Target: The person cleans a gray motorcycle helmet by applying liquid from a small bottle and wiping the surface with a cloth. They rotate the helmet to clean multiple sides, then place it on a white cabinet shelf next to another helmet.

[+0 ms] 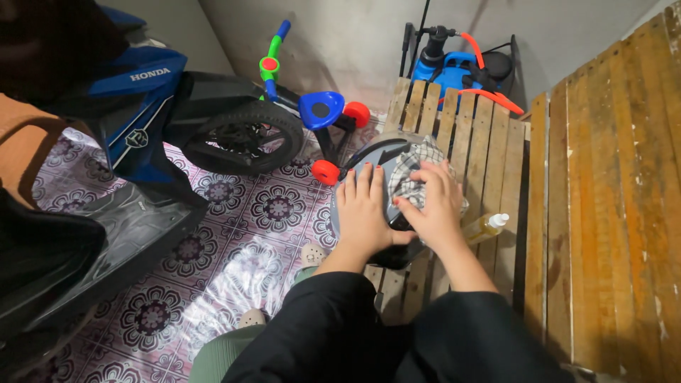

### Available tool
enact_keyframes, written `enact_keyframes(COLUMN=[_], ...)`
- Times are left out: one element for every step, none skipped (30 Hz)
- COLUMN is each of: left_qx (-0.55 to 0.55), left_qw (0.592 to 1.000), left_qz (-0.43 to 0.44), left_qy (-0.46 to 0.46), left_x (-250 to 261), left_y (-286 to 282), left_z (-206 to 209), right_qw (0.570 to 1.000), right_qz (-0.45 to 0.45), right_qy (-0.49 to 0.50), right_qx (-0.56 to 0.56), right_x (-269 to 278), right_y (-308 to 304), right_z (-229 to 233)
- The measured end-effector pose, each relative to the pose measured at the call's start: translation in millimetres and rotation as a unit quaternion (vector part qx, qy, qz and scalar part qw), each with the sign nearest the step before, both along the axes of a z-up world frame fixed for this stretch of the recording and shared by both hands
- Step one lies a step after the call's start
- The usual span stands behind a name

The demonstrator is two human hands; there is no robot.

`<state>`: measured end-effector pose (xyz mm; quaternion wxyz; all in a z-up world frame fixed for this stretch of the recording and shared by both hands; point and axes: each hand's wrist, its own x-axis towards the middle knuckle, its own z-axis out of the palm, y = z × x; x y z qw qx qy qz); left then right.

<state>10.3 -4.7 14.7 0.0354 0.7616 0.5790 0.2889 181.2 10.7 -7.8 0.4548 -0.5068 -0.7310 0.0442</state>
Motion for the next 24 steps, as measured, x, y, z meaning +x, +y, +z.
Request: enact_keyframes(left_qx=[0.002, 0.004, 0.004, 0.004, 0.004, 0.004, 0.005, 0.005, 0.004, 0.002, 0.000, 0.016, 0.032, 0.048, 0.033, 0.018, 0.002, 0.003, 0.004, 0.006, 0.002, -0.002, -0.005, -0.008], left_qw=[1.000, 1.000, 1.000, 1.000, 1.000, 1.000, 1.000, 1.000, 1.000, 1.000, 1.000, 1.000, 0.999, 0.999, 0.999, 1.000, 1.000, 1.000, 1.000, 1.000, 1.000, 1.000, 1.000, 0.999], left_qz=[-0.001, -0.003, -0.005, -0.007, -0.009, -0.009, -0.009, -0.010, -0.009, -0.008, -0.005, -0.006, -0.006, -0.007, -0.009, -0.011, -0.016, -0.018, -0.022, -0.025, -0.027, -0.028, -0.030, -0.031], left_qy=[-0.001, -0.001, -0.001, -0.001, -0.002, 0.000, 0.001, 0.002, 0.006, 0.009, 0.013, 0.010, 0.007, 0.004, 0.004, 0.003, 0.003, 0.001, -0.002, -0.005, -0.002, 0.002, 0.006, 0.007], left_x=[1, 2, 2, 3, 4, 5, 6, 7, 8, 8, 7, 7, 7, 7, 8, 10, 11, 12, 15, 18, 20, 21, 24, 26], left_y=[-1, -2, -2, -3, -4, -4, -4, -4, -3, -3, -3, -3, -3, -2, -3, -3, -3, -4, -4, -4, -5, -6, -5, -4], left_z=[-1, -1, -1, -1, -2, -2, -2, -3, -3, -4, -5, -6, -7, -7, -8, -8, -6, -4, -2, 1, 3, 6, 8, 9], right_qw=[1.000, 0.999, 0.999, 0.998, 0.998, 0.998, 0.998, 0.998, 0.997, 0.996, 0.995, 0.994, 0.992, 0.990, 0.992, 0.993, 0.993, 0.993, 0.993, 0.992, 0.991, 0.990, 0.989, 0.991], right_qz=[-0.007, -0.013, -0.020, -0.026, -0.033, -0.038, -0.044, -0.049, -0.052, -0.055, -0.057, -0.052, -0.047, -0.041, -0.039, -0.036, -0.036, -0.044, -0.054, -0.064, -0.067, -0.071, -0.075, -0.067], right_qy=[-0.012, -0.024, -0.016, -0.007, 0.000, 0.005, 0.010, 0.015, -0.007, -0.029, -0.051, -0.074, -0.098, -0.122, -0.100, -0.079, -0.058, -0.044, -0.031, -0.018, -0.012, -0.006, 0.000, 0.015], right_qx=[-0.018, -0.036, -0.044, -0.052, -0.060, -0.054, -0.047, -0.040, -0.048, -0.055, -0.064, -0.062, -0.061, -0.061, -0.071, -0.082, -0.092, -0.099, -0.105, -0.110, -0.115, -0.121, -0.125, -0.116], right_x=[0, 0, -1, -1, 0, 1, 1, 1, 1, -1, -4, -8, -13, -16, -14, -10, -6, -4, 0, 5, 9, 14, 20, 26], right_y=[-2, -4, -3, -2, -1, 1, 3, 3, 2, -1, -4, -8, -13, -16, -16, -13, -11, -8, -5, -2, 0, 2, 5, 11], right_z=[1, 2, 4, 5, 5, 6, 7, 9, 10, 12, 14, 15, 15, 16, 17, 18, 19, 18, 16, 13, 10, 6, 1, -3])
